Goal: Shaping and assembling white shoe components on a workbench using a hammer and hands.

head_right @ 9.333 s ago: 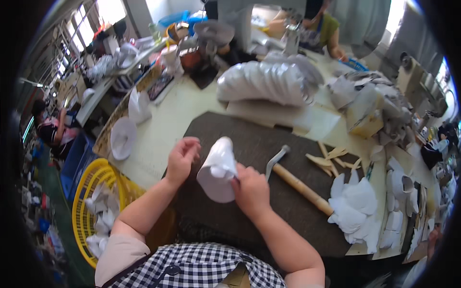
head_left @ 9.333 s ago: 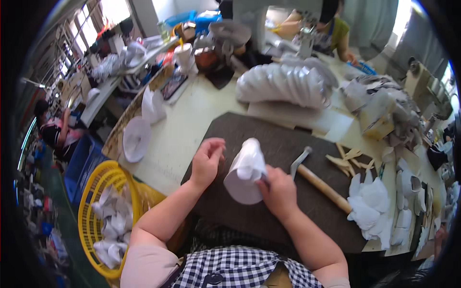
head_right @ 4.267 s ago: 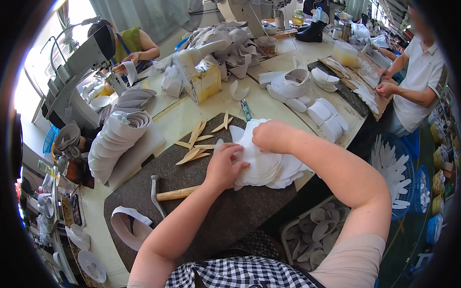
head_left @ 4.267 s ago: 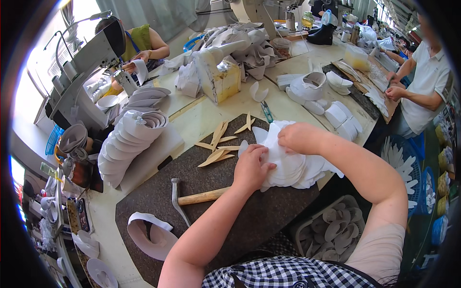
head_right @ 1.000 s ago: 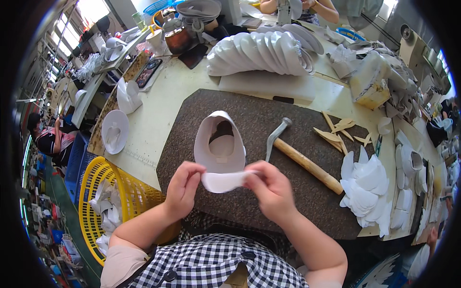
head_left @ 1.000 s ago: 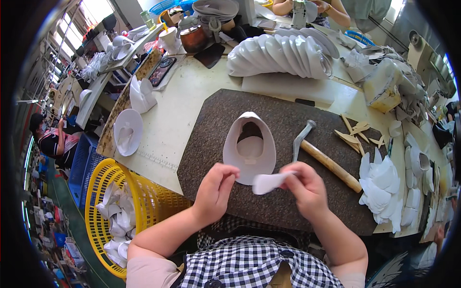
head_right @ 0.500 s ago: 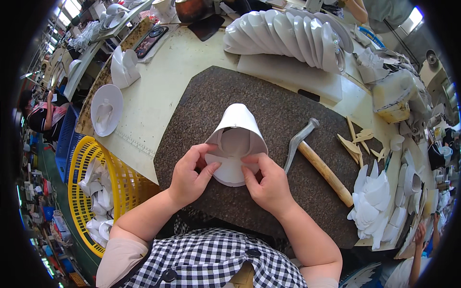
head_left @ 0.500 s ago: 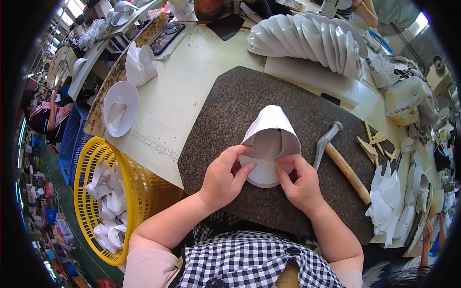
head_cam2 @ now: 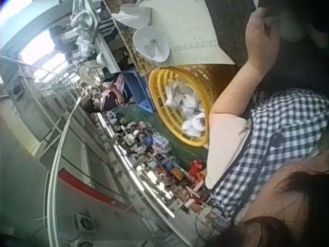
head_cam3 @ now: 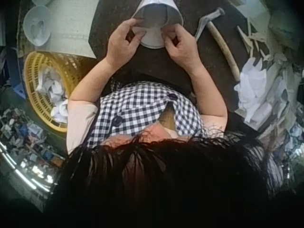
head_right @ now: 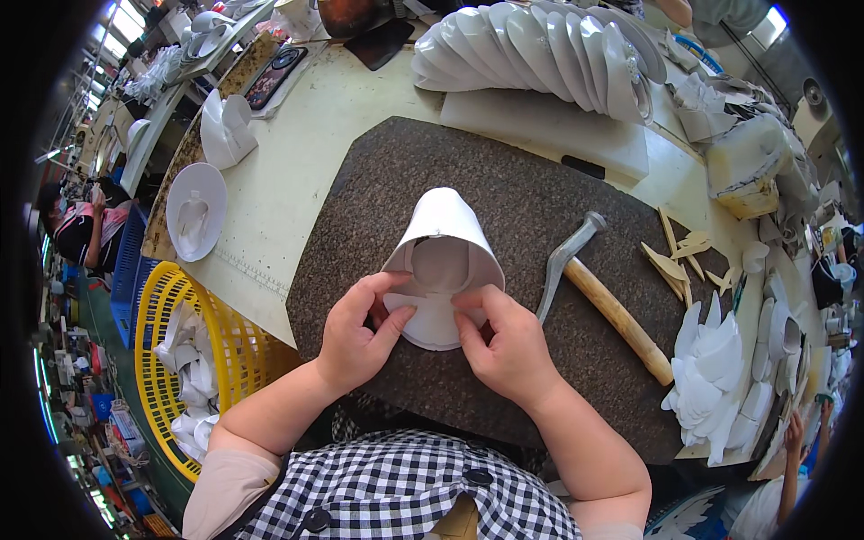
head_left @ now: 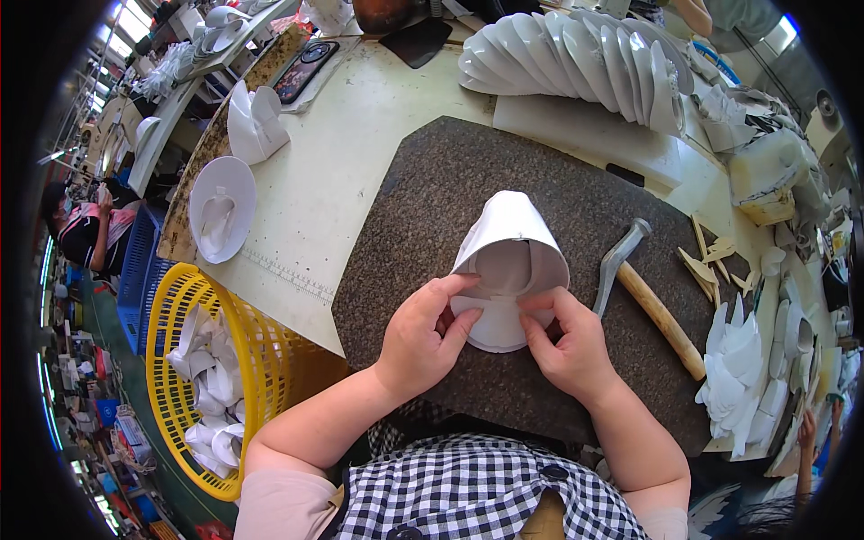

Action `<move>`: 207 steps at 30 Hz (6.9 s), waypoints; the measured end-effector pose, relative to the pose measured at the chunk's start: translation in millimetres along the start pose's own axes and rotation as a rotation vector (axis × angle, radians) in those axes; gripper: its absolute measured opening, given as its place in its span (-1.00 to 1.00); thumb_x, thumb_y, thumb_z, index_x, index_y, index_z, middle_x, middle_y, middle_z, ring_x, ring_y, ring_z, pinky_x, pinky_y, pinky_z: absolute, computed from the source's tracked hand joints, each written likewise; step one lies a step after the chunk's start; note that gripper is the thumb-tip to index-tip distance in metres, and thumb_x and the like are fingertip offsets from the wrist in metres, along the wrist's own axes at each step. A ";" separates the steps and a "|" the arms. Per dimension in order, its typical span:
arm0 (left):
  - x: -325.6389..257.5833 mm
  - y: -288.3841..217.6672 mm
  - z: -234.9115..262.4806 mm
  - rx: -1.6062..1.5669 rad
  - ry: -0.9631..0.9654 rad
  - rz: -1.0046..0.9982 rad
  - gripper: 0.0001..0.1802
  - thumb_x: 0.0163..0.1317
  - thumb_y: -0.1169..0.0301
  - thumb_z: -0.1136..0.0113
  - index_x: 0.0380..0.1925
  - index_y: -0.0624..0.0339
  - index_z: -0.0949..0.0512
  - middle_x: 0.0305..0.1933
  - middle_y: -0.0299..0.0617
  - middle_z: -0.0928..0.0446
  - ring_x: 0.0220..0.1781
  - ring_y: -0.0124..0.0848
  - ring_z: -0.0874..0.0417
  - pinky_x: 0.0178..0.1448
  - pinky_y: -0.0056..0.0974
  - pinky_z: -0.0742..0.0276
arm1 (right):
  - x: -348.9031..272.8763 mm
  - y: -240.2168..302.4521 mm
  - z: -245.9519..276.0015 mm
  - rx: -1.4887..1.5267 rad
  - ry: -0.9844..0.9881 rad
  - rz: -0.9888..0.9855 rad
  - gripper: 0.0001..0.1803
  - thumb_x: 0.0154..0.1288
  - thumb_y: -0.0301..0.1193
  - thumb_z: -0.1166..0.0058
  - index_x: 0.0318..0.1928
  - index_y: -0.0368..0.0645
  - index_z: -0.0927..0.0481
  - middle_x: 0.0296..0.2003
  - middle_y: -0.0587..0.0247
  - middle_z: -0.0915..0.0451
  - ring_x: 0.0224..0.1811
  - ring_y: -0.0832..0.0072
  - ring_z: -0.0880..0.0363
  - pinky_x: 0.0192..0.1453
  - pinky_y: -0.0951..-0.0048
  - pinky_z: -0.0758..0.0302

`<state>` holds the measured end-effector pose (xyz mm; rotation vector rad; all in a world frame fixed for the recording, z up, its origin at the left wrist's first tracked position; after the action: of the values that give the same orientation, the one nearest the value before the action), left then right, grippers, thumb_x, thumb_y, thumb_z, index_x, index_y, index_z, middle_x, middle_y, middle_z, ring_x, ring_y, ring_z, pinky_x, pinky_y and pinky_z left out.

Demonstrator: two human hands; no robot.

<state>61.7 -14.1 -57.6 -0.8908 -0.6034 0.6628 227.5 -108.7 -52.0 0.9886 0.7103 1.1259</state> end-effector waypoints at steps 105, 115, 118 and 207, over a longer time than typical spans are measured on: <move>46.8 -0.2 73.9 -0.617 -0.192 0.131 -0.76 0.18 0.52 -0.27 -0.16 0.29 -0.50 -0.28 -0.13 -0.61 -0.36 -0.47 -0.62 -0.24 -0.40 -0.56 | -1.3 42.2 1.7 -1.127 0.058 1.165 -0.75 -0.01 -0.35 -0.03 -0.27 -0.14 -0.56 -0.20 0.38 -0.54 0.19 0.40 -0.39 0.55 0.24 -0.07; -5.1 -40.4 14.9 0.780 0.136 -0.939 -0.64 0.21 0.32 -0.01 -0.02 0.23 -0.49 -0.16 -0.09 -0.52 0.00 -0.20 -0.57 0.31 -0.09 -0.37 | -13.6 25.8 -3.3 -1.078 0.061 0.837 -0.70 -0.06 -0.40 -0.05 -0.26 -0.28 -0.59 -0.22 0.13 -0.54 -0.04 0.27 -0.49 0.14 0.26 -0.46; -16.7 -33.0 9.5 0.873 0.220 -0.917 -0.66 0.13 0.35 -0.03 -0.14 0.31 -0.54 -0.15 -0.05 -0.52 0.02 -0.17 -0.56 0.36 -0.05 -0.32 | -28.9 28.1 -4.4 -1.110 0.054 0.784 -0.63 -0.02 -0.39 -0.03 -0.19 -0.35 -0.59 -0.20 0.11 -0.54 -0.01 0.27 -0.48 0.09 0.31 -0.48; -18.0 -55.7 -24.8 0.822 0.229 -0.763 -0.62 0.07 0.44 -0.07 -0.07 0.29 -0.55 -0.16 -0.16 -0.57 -0.07 -0.32 -0.59 0.29 -0.08 -0.29 | -78.3 -4.1 167.4 0.529 -0.523 -0.062 -0.60 0.35 -0.51 -0.03 0.18 -0.32 -0.45 -0.29 0.35 -0.47 -0.31 0.65 -0.43 -0.19 0.60 -0.40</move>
<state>82.4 -65.4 -26.2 0.0645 -0.3613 0.0677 350.9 -230.3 12.5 1.6208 0.6100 0.5811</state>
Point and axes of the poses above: each hand's wrist, its own x-axis towards the middle knuckle, its own z-axis out of the back of the hand, y = z × x, the point moved 3 cm from there along x, towards the middle knuckle
